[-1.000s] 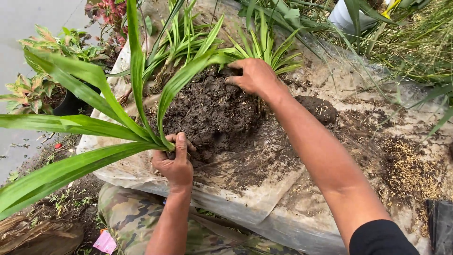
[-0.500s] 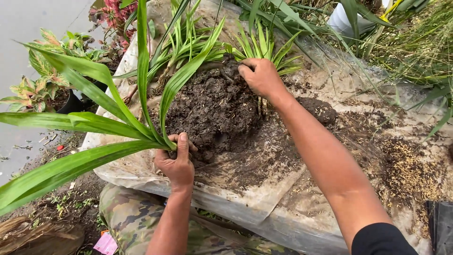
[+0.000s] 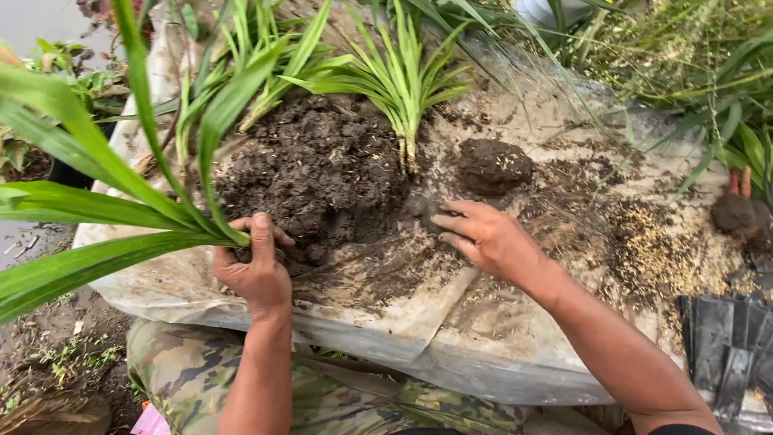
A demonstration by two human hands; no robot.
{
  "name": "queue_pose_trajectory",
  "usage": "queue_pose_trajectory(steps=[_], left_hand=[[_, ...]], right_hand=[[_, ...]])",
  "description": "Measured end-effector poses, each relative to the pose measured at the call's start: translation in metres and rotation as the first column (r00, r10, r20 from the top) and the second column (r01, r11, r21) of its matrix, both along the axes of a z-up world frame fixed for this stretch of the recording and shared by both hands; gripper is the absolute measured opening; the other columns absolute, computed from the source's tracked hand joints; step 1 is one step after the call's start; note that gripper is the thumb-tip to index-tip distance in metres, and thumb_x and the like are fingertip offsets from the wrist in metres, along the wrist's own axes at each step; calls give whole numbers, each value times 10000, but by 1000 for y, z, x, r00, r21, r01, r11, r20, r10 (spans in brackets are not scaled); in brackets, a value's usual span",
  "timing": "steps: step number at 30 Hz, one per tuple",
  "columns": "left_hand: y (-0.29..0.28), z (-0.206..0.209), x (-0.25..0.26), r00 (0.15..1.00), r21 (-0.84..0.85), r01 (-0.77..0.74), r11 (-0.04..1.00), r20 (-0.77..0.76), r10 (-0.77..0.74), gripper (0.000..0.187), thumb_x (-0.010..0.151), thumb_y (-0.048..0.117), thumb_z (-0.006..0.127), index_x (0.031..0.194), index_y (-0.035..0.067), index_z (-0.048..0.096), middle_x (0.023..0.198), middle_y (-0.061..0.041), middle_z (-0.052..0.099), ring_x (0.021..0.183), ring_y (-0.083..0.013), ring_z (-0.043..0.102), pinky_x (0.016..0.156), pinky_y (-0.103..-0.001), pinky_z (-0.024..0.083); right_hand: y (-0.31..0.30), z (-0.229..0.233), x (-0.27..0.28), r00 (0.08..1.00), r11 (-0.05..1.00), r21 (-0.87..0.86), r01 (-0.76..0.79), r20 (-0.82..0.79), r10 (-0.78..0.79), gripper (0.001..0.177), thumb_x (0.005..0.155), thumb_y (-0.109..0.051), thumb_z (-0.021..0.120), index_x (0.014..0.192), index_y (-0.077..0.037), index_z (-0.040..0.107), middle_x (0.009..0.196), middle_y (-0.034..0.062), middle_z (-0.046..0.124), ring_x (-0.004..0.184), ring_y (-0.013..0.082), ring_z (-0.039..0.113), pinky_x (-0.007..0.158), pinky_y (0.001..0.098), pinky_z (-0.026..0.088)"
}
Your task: Wrapping the roots of small plants with mud to create root balls for transplanting.
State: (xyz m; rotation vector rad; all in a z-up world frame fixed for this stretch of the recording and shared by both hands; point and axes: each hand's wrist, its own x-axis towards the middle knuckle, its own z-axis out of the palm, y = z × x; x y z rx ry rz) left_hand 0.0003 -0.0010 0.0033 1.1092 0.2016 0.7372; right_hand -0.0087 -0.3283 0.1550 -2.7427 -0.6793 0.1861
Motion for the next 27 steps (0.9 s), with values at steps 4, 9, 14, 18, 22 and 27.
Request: queue_pose_trajectory(steps=[4, 9, 14, 18, 22, 27], left_hand=[[-1, -2, -2, 1000, 41, 15, 999, 15, -16, 177, 1145, -62, 706, 1009, -17, 603, 655, -196, 608, 532, -278, 683, 677, -392, 600], [-1, -2, 0, 1000, 43, -2, 999, -2, 2, 168, 1165, -61, 700, 1026, -19, 615, 702, -188, 629, 552, -267, 691, 673, -392, 616], [-3, -2, 0, 1000, 5, -3, 1000, -27, 3, 173, 1166, -50, 689, 1027, -10, 595, 694, -180, 610, 548, -263, 672, 631, -396, 610], [-2, -6, 4, 999, 9, -12, 1000, -46, 12, 178, 1169, -59, 683, 1029, -17, 582, 699, -194, 595, 543, -277, 666, 619, -412, 610], [5, -25, 5, 998, 49, 8, 999, -64, -5, 172, 1187, -56, 675, 1040, -28, 590, 705, -213, 597, 550, -299, 672, 646, -426, 625], [5, -17, 4, 996, 75, 41, 996, -77, -35, 157, 1200, -66, 662, 1058, -27, 607, 740, -180, 623, 601, -251, 675, 661, -401, 630]], right_hand=[[-20, -13, 10, 986, 989, 34, 141, -96, -137, 320, 1097, -201, 701, 1384, -77, 766, 1266, 214, 803, 1239, 334, 769, 1100, 445, 622], [-15, -1, 22, 902, 942, 66, 328, -317, -292, 253, 990, -170, 839, 1211, -46, 841, 1108, 196, 856, 1033, 341, 828, 964, 476, 658], [-16, -14, 50, 836, 925, -112, 362, -401, -376, 237, 985, -254, 868, 1168, -107, 832, 1113, 146, 853, 869, 256, 795, 884, 426, 654], [-11, -15, 67, 883, 920, -323, 220, -334, -329, 254, 943, -317, 897, 1104, -136, 821, 1024, 93, 864, 974, 316, 839, 886, 491, 647], [-9, -31, 83, 900, 871, -461, 171, -287, -329, 290, 938, -419, 891, 1069, -170, 820, 986, 60, 863, 957, 293, 841, 881, 473, 652], [-9, -41, 93, 893, 884, -439, 160, -317, -319, 313, 884, -434, 915, 991, -166, 794, 922, 66, 853, 944, 369, 833, 860, 548, 644]])
